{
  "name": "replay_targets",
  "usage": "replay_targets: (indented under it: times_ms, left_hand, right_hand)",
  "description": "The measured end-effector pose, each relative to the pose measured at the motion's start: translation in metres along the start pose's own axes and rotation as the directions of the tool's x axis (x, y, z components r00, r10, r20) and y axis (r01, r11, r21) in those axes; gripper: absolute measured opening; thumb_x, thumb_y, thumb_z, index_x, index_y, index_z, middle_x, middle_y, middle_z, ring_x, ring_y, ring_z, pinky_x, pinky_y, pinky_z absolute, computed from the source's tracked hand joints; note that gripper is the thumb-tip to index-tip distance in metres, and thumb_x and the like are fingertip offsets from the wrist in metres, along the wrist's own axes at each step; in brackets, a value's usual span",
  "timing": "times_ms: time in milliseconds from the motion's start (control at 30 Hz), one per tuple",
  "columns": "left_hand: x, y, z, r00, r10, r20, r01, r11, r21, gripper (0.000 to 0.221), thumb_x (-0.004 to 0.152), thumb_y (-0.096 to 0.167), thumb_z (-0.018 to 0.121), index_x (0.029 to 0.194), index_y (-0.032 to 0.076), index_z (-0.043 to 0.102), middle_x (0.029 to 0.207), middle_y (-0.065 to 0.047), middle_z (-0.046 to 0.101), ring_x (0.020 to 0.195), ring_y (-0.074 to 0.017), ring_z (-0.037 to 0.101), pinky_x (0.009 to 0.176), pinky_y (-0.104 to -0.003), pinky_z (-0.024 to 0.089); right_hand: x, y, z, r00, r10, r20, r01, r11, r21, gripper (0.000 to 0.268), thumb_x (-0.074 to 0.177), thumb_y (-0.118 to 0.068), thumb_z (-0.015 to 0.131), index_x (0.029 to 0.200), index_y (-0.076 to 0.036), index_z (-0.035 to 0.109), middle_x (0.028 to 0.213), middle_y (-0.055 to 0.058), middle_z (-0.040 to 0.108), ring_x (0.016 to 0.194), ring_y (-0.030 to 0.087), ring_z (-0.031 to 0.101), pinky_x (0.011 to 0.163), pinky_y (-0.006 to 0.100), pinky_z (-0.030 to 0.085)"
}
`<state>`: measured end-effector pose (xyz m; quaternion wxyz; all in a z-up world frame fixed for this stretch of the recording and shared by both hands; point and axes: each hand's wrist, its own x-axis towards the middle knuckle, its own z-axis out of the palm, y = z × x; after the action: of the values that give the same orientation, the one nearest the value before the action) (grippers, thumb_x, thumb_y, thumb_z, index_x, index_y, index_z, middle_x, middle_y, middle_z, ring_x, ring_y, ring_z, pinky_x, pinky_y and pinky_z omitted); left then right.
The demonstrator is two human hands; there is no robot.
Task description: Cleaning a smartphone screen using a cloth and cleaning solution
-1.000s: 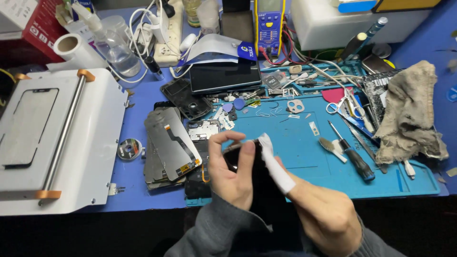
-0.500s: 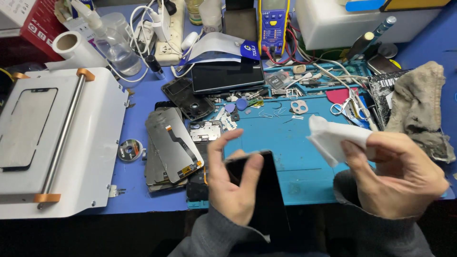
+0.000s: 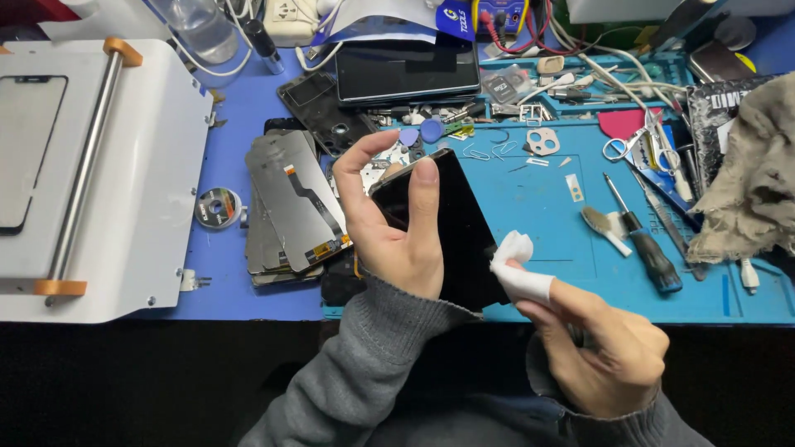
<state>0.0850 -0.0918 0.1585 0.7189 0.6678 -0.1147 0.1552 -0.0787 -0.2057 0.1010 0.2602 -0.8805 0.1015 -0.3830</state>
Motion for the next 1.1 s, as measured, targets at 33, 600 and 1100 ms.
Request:
replay_targets:
  times_ms: [33, 600, 1100]
  left_hand:
    - [-0.002, 0.0, 0.001, 1.0, 0.002, -0.005, -0.002, 1.0, 0.003, 0.031, 0.101, 0.032, 0.061, 0.124, 0.011, 0.056, 0.124, -0.005, 0.062, 0.12, -0.0185, 0.061, 0.116, -0.031, 0.042]
    - [-0.002, -0.007, -0.007, 0.997, -0.001, -0.076, 0.004, 0.999, 0.039, 0.03, 0.102, 0.032, 0.061, 0.124, 0.011, 0.057, 0.122, -0.003, 0.06, 0.119, -0.0162, 0.058, 0.114, -0.03, 0.042]
    - [-0.047, -0.001, 0.001, 0.888, -0.235, 0.394, 0.445, 0.65, -0.616, 0.092, 0.101, 0.068, 0.029, 0.165, 0.002, 0.028, 0.124, -0.013, 0.058, 0.105, -0.0237, 0.065, 0.095, -0.043, 0.057]
  right_hand:
    - [-0.002, 0.005, 0.001, 1.0, -0.017, 0.006, 0.018, 1.0, -0.011, 0.033, 0.085, -0.008, 0.091, 0.11, 0.004, 0.074, 0.091, 0.018, 0.077, 0.062, 0.014, 0.065, 0.063, 0.03, 0.054]
    - [0.027, -0.026, -0.013, 0.917, 0.366, 0.159, -0.388, 0.91, 0.145, 0.027, 0.087, -0.006, 0.081, 0.112, 0.001, 0.076, 0.086, 0.009, 0.077, 0.066, 0.009, 0.066, 0.063, 0.021, 0.056]
    - [0.027, -0.002, -0.006, 0.996, -0.02, 0.086, 0.019, 1.0, 0.013, 0.017, 0.103, 0.0, 0.07, 0.118, 0.007, 0.076, 0.097, 0.015, 0.071, 0.083, 0.026, 0.063, 0.088, 0.042, 0.054]
